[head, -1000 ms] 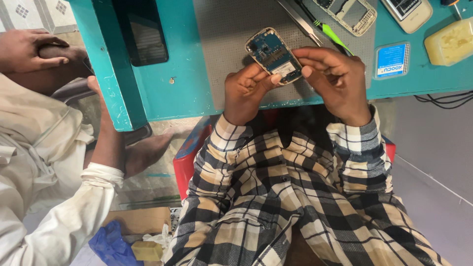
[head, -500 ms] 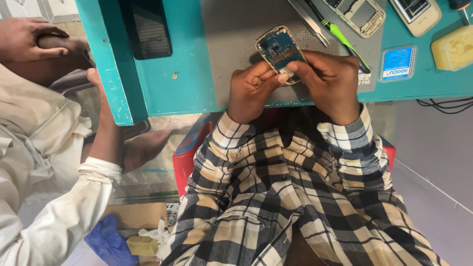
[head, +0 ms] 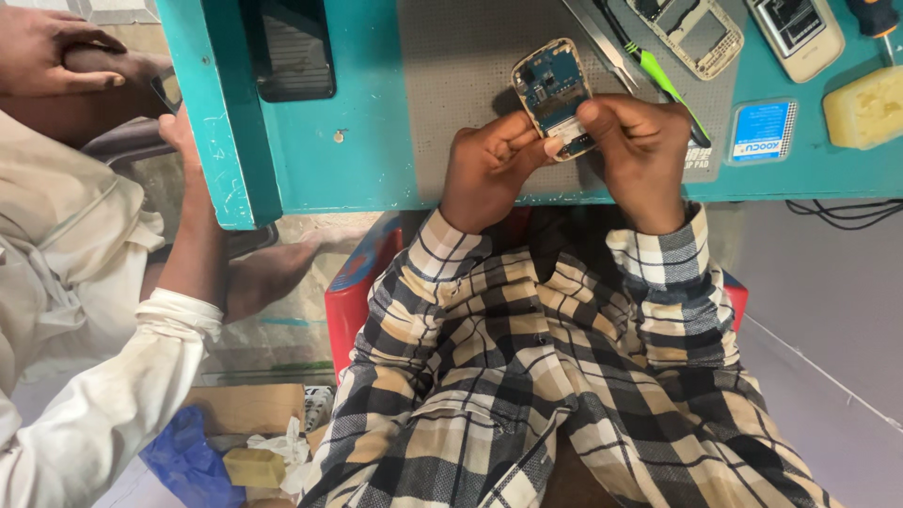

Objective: The person disassembles a small mobile phone using tweezers and their hands, then reassembles the internal components and housing.

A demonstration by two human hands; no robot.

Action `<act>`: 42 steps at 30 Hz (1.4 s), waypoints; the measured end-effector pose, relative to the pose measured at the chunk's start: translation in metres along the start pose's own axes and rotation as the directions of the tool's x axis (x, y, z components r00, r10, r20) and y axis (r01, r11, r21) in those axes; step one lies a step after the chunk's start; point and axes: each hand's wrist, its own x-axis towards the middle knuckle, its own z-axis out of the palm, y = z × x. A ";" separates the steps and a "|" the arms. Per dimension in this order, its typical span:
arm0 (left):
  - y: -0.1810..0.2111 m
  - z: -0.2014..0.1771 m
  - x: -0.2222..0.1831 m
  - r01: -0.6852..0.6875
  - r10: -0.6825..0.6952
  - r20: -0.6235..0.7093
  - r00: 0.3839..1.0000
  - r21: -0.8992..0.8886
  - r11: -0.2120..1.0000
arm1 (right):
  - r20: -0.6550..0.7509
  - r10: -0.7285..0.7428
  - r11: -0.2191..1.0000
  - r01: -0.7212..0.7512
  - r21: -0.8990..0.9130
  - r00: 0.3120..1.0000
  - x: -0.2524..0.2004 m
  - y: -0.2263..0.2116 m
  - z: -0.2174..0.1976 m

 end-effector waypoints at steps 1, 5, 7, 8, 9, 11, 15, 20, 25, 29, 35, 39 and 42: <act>-0.001 0.000 0.001 0.007 -0.007 0.001 1.000 -0.017 1.000 | 0.006 0.048 0.998 -0.048 0.037 0.999 0.000 0.006 -0.003; -0.004 -0.001 0.000 0.000 0.000 0.009 1.000 -0.037 0.999 | 0.007 0.182 0.969 -0.181 0.167 0.983 0.001 0.016 -0.008; -0.004 -0.001 0.000 -0.003 0.003 0.009 1.000 -0.023 1.000 | 0.023 0.138 0.976 -0.140 0.168 0.990 0.003 0.010 -0.006; -0.004 -0.001 0.000 0.005 -0.005 0.004 1.000 -0.017 1.000 | 0.050 0.077 0.987 -0.083 0.139 0.996 0.003 0.004 -0.003; -0.004 -0.001 0.001 0.013 -0.013 0.000 1.000 -0.012 1.000 | 0.079 0.016 0.993 -0.025 0.112 0.997 0.004 -0.001 -0.001; -0.003 -0.001 0.001 0.020 -0.020 0.000 1.000 -0.008 1.000 | 0.074 -0.065 0.996 0.059 0.073 0.995 0.008 -0.011 0.002; 0.000 0.000 0.002 -0.024 0.022 0.016 1.000 0.140 0.990 | 0.030 0.000 0.999 0.002 -0.042 1.000 0.007 -0.020 0.003; 0.005 0.001 0.003 -0.018 0.015 0.020 1.000 0.154 0.988 | 0.003 -0.006 0.998 0.006 -0.058 1.000 0.004 -0.019 0.004; 0.007 0.001 0.001 0.024 -0.016 -0.030 0.999 0.294 0.956 | 0.026 -0.028 0.999 0.029 -0.045 0.999 0.005 -0.019 0.003; -0.002 0.006 0.001 0.028 -0.020 -0.086 0.996 0.092 0.995 | 0.045 -0.012 0.999 0.014 -0.051 0.999 0.009 -0.014 0.004; -0.005 0.001 0.009 0.114 -0.125 -0.036 0.992 -0.216 0.970 | 0.076 0.083 0.993 -0.089 0.072 0.994 0.016 -0.011 0.004; -0.003 -0.006 0.012 0.160 -0.163 0.011 0.987 -0.245 0.956 | 0.085 0.129 0.983 -0.139 0.118 0.988 0.017 -0.011 0.004; -0.003 -0.006 0.011 0.127 -0.111 0.069 0.991 -0.302 0.945 | 0.069 0.114 0.983 -0.123 0.137 0.991 0.016 -0.013 0.004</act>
